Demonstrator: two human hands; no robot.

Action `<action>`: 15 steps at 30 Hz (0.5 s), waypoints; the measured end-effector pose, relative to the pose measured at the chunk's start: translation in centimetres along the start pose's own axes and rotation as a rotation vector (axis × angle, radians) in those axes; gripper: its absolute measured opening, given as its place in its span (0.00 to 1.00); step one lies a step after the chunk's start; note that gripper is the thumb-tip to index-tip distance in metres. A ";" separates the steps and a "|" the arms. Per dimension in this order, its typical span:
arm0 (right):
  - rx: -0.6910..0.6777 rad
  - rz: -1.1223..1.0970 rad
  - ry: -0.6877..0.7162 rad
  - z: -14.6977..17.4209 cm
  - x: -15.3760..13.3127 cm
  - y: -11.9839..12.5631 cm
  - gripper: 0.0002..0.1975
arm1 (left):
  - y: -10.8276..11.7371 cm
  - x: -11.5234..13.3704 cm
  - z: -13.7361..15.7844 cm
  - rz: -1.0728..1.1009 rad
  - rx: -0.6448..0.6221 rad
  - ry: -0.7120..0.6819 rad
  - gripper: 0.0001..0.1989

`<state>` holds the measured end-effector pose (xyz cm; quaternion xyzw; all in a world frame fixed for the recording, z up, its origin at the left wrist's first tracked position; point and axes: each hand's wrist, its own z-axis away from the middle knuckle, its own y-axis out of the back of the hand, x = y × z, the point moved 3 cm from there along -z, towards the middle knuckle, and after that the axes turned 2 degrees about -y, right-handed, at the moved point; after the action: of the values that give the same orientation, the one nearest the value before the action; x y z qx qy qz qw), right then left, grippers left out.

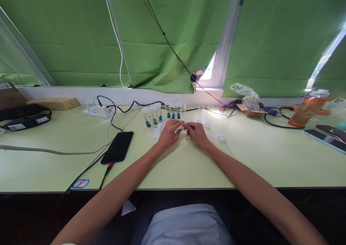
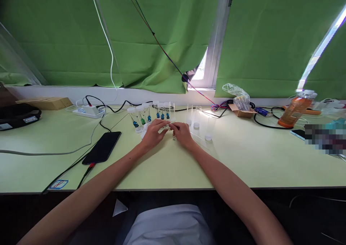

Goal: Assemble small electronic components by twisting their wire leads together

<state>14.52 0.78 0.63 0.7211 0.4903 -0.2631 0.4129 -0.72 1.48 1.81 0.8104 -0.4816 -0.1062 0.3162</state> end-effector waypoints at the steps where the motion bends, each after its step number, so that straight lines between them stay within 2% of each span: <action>1: -0.001 0.000 -0.003 0.0 0.0 0.0 0.21 | 0.0 0.0 0.0 0.001 0.001 -0.004 0.18; 15: -0.046 -0.077 -0.065 -0.2 0.8 0.1 0.18 | -0.1 -0.2 0.1 0.013 -0.027 -0.025 0.18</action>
<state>14.87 1.33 0.17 0.6830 0.5100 -0.2906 0.4346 -0.80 1.59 1.64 0.8015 -0.4893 -0.1209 0.3217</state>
